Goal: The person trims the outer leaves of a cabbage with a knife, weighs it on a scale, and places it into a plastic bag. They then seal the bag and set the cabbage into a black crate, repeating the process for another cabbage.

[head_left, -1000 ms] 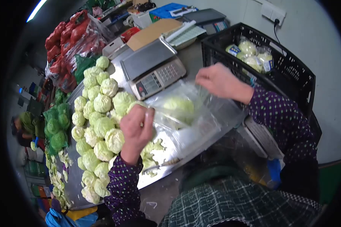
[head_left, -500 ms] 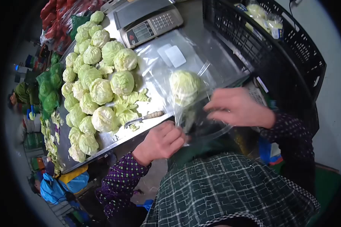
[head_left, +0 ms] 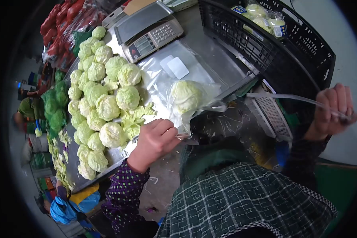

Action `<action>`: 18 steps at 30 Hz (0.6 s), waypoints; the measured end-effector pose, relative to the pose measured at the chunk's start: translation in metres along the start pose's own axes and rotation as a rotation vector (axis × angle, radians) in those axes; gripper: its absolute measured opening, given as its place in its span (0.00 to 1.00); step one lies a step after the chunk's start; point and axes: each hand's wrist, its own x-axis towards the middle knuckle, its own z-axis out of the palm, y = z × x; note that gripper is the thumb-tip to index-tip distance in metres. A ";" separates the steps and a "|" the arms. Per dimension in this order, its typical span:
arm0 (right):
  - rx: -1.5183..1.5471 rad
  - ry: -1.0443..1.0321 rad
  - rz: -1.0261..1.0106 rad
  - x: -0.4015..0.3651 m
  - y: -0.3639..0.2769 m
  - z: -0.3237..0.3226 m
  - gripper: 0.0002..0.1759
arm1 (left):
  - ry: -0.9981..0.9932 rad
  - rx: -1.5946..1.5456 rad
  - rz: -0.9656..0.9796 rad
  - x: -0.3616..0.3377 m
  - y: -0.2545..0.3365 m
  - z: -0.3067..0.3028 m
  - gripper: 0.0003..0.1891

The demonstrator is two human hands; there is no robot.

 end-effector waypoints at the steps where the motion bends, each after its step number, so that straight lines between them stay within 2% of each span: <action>1: 0.384 -0.069 0.043 0.011 0.011 -0.020 0.13 | -0.023 -0.002 0.004 0.000 -0.002 -0.005 0.13; 2: 0.763 -0.137 0.059 0.027 0.016 -0.031 0.09 | -0.030 0.006 0.005 0.003 -0.007 -0.009 0.13; 3: 0.352 -0.627 0.234 0.018 0.031 0.008 0.06 | -0.067 -0.034 -0.006 0.003 -0.010 -0.014 0.13; 4: -0.165 -1.010 -0.115 -0.051 0.146 0.088 0.06 | -0.076 -0.063 -0.006 0.001 -0.013 -0.014 0.13; 5: -0.632 -0.517 -0.534 -0.120 0.181 0.101 0.07 | -0.063 -0.067 -0.007 0.001 -0.012 -0.015 0.15; 7: 0.158 -1.062 -0.008 -0.075 0.143 0.132 0.08 | -0.001 -0.058 -0.027 0.002 -0.018 -0.019 0.22; 9: 0.213 -0.627 0.214 -0.042 0.082 0.139 0.09 | -0.017 -0.014 -0.089 -0.001 -0.019 -0.027 0.32; 10: 0.210 -0.466 0.157 -0.027 0.072 0.149 0.09 | -0.007 -0.029 -0.098 0.003 -0.026 -0.029 0.37; 11: 0.341 -0.266 0.023 -0.011 0.070 0.164 0.09 | 0.015 -0.012 -0.101 0.002 -0.034 -0.030 0.42; 12: 0.366 -0.319 0.101 0.010 0.057 0.161 0.10 | 0.040 0.002 -0.114 -0.005 -0.043 -0.027 0.47; 13: 0.393 -0.376 0.178 0.031 0.042 0.157 0.10 | -0.022 -0.065 -0.224 -0.013 -0.054 -0.023 0.54; 14: 0.504 -0.416 0.255 0.050 0.033 0.160 0.10 | -0.025 -0.064 -0.216 -0.008 -0.060 -0.020 0.54; 15: 0.612 -0.454 0.331 0.065 0.024 0.164 0.11 | -0.078 -0.133 -0.369 0.001 -0.065 -0.016 0.55; 16: 0.773 -0.364 0.245 0.079 0.013 0.168 0.12 | -0.129 -0.203 -0.521 0.008 -0.070 -0.009 0.56; 17: 0.928 -0.272 0.153 0.092 0.002 0.174 0.15 | -0.133 -0.309 -0.548 0.010 -0.077 0.003 0.59; 18: 0.925 -0.266 0.152 0.103 -0.006 0.185 0.15 | -0.131 -0.310 -0.541 0.016 -0.080 0.011 0.59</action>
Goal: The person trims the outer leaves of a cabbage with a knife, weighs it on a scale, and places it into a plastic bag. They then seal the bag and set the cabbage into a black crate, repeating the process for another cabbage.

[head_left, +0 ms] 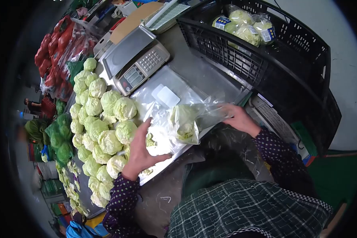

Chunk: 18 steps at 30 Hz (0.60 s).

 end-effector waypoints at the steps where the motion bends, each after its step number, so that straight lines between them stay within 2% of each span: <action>1: 0.098 -0.015 -0.070 0.012 0.006 0.011 0.17 | -0.062 0.077 0.059 0.008 0.002 0.007 0.60; 2: 0.195 -0.030 -0.138 0.020 0.007 0.018 0.22 | -0.124 0.154 0.117 0.017 0.005 0.014 0.61; 3: 0.192 -0.026 -0.136 0.025 0.005 0.022 0.22 | -0.125 0.122 0.151 0.025 0.007 0.021 0.61; 5: 0.284 -0.141 0.040 0.034 0.001 0.028 0.20 | -0.124 0.086 0.192 0.043 0.009 0.033 0.61; 6: 0.280 -0.142 0.039 0.038 -0.003 0.032 0.20 | -0.122 0.057 0.230 0.050 0.010 0.037 0.61; 7: 0.328 -0.122 -0.025 0.039 -0.006 0.038 0.19 | -0.094 0.017 0.271 0.055 0.010 0.041 0.50; 8: 0.378 -0.102 -0.089 0.041 -0.009 0.043 0.17 | -0.091 0.016 0.270 0.057 0.005 0.043 0.50; 9: 0.252 -0.073 -0.163 0.042 -0.013 0.045 0.09 | -0.107 0.023 0.333 0.056 -0.004 0.048 0.42; 10: 0.254 -0.072 -0.160 0.042 -0.008 0.044 0.09 | -0.126 0.031 0.395 0.054 -0.012 0.053 0.34; 11: 0.271 -0.017 -0.092 0.040 0.000 0.042 0.07 | -0.071 -0.115 0.384 0.048 -0.019 0.055 0.19; 12: 0.286 0.037 -0.026 0.039 0.008 0.039 0.07 | -0.073 -0.117 0.382 0.036 -0.026 0.059 0.19; 13: 0.499 0.134 0.135 0.036 0.014 0.037 0.08 | 0.074 -0.355 0.033 0.022 -0.034 0.063 0.18; 14: 0.499 0.131 0.135 0.030 0.014 0.042 0.08 | 0.222 -0.582 -0.319 0.016 -0.041 0.065 0.20; 15: 0.570 0.058 0.195 0.022 0.012 0.049 0.08 | 0.364 -0.795 -0.505 0.017 -0.042 0.075 0.26; 17: 0.587 -0.094 0.323 0.014 0.018 0.046 0.10 | 0.425 -1.010 -0.588 0.018 -0.043 0.081 0.26; 18: 0.581 -0.091 0.329 0.012 0.017 0.043 0.10 | 0.429 -1.091 -0.623 0.022 -0.040 0.082 0.26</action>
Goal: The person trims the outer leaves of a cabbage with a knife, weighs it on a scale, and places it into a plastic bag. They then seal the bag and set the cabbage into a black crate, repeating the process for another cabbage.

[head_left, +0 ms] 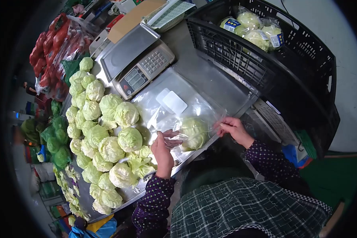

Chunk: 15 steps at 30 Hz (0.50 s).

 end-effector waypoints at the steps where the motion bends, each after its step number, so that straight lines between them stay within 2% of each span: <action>1: -0.201 0.029 -0.151 -0.003 -0.005 0.000 0.14 | -0.012 0.023 0.001 0.001 -0.004 -0.002 0.27; 3: -0.627 0.029 -0.432 -0.012 -0.042 0.013 0.29 | -0.015 -0.003 -0.025 0.004 -0.003 -0.001 0.27; 4: -0.629 0.033 -0.430 -0.013 -0.054 0.027 0.29 | -0.014 -0.012 -0.060 0.004 -0.003 0.000 0.28; 6: -0.567 0.134 -0.724 -0.004 -0.067 0.051 0.17 | 0.010 -0.011 -0.062 0.005 -0.001 0.001 0.28; 7: -0.564 0.128 -0.721 0.012 -0.061 0.044 0.17 | 0.003 0.002 -0.065 0.006 -0.001 -0.001 0.28; 8: -0.383 0.194 -0.501 0.036 -0.045 0.031 0.11 | -0.001 0.022 -0.072 0.003 0.001 -0.003 0.28; 9: -0.203 0.252 -0.284 0.051 -0.035 0.027 0.06 | 0.036 -0.004 -0.174 0.006 0.000 -0.005 0.29; 10: -0.199 0.235 -0.289 0.057 -0.036 0.035 0.06 | 0.039 -0.012 -0.196 0.006 0.000 -0.006 0.29; 12: -0.081 0.311 -0.237 0.059 -0.034 0.051 0.11 | 0.057 -0.019 -0.195 0.009 0.007 -0.011 0.23; 15: -0.119 0.265 -0.176 0.063 -0.046 0.054 0.12 | 0.210 -0.055 -0.004 0.018 0.022 0.000 0.09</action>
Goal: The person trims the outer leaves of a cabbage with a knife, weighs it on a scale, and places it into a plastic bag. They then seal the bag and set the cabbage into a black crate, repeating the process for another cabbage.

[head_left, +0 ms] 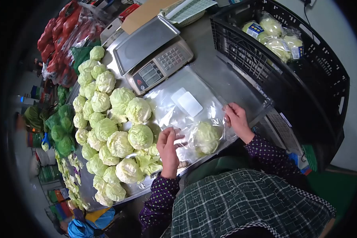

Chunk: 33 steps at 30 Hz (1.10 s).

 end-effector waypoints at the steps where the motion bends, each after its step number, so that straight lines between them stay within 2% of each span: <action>1: -0.046 -0.003 0.038 0.003 -0.002 0.001 0.13 | 0.010 -0.001 0.003 0.006 0.002 0.005 0.09; 5: -0.105 0.021 -0.018 0.012 0.008 0.000 0.15 | -0.054 0.015 0.124 0.023 -0.001 0.018 0.07; 6: -0.107 0.020 -0.010 0.016 0.010 -0.002 0.15 | 0.019 0.020 0.169 0.023 -0.004 0.019 0.08; 7: -0.095 0.103 0.020 0.020 0.011 -0.005 0.16 | 0.091 0.028 0.212 0.022 -0.007 0.021 0.10; 8: -0.082 0.191 0.049 0.022 0.014 -0.008 0.17 | 0.183 0.024 0.202 0.024 -0.007 0.026 0.12; 9: -0.081 0.203 0.056 0.023 0.017 -0.012 0.17 | 0.174 0.029 0.192 0.027 -0.010 0.026 0.12; 11: -0.034 0.243 0.223 0.023 0.029 -0.024 0.18 | 0.208 0.122 0.074 0.031 -0.024 0.020 0.12; 13: -0.038 0.278 0.200 0.021 0.035 -0.032 0.18 | 0.205 0.155 0.075 0.036 -0.039 0.011 0.13; 15: -0.230 0.060 0.405 0.017 0.020 -0.036 0.16 | 0.213 0.362 0.084 0.039 -0.054 -0.012 0.15; 16: -0.304 -0.030 0.411 0.017 0.027 -0.041 0.14 | 0.228 0.451 0.044 0.036 -0.061 -0.024 0.16; 17: -0.294 -0.019 0.413 0.015 0.033 -0.040 0.14 | 0.179 0.539 -0.137 0.020 -0.039 -0.020 0.15; 18: -0.490 -0.217 0.326 0.011 0.038 -0.038 0.12 | 0.031 0.779 -0.186 0.015 -0.048 -0.039 0.14; 19: -0.693 -0.385 0.216 0.011 0.040 -0.041 0.11 | -0.200 1.163 -0.030 0.010 -0.060 -0.053 0.13; 20: -0.680 -0.467 0.169 0.008 0.054 -0.044 0.10 | -0.242 1.172 0.035 0.003 -0.070 -0.059 0.13; 21: -0.682 -0.537 0.113 0.008 0.065 -0.042 0.08 | -0.275 1.144 -0.033 -0.001 -0.063 -0.051 0.10; 22: -0.730 -0.481 0.004 0.001 0.034 -0.030 0.06 | -0.265 1.000 0.088 -0.003 -0.073 -0.054 0.10; 23: -0.964 -0.393 -0.120 0.005 0.071 -0.034 0.12 | -0.219 0.819 -0.026 -0.004 -0.085 -0.056 0.18; 25: -0.393 -0.411 -0.089 -0.014 0.027 -0.022 0.21 | -0.302 0.796 -0.118 -0.016 -0.065 -0.038 0.24; 27: -0.397 -0.460 -0.243 -0.008 0.073 -0.011 0.26 | -0.366 0.383 -0.071 -0.011 -0.112 -0.069 0.26; 29: -0.570 -0.508 -0.123 -0.010 0.028 0.002 0.26 | -0.345 0.326 -0.158 -0.015 -0.095 -0.064 0.26; 30: -0.618 -0.604 0.038 -0.010 -0.009 0.007 0.30 | -0.340 0.318 -0.201 -0.017 -0.085 -0.060 0.26; 31: -0.608 -0.587 0.034 -0.018 -0.041 0.000 0.30 | -0.339 0.308 -0.248 -0.020 -0.076 -0.053 0.26; 33: -0.729 -0.545 -0.109 -0.031 -0.084 -0.006 0.36 | -0.386 0.274 -0.275 -0.018 -0.052 -0.040 0.27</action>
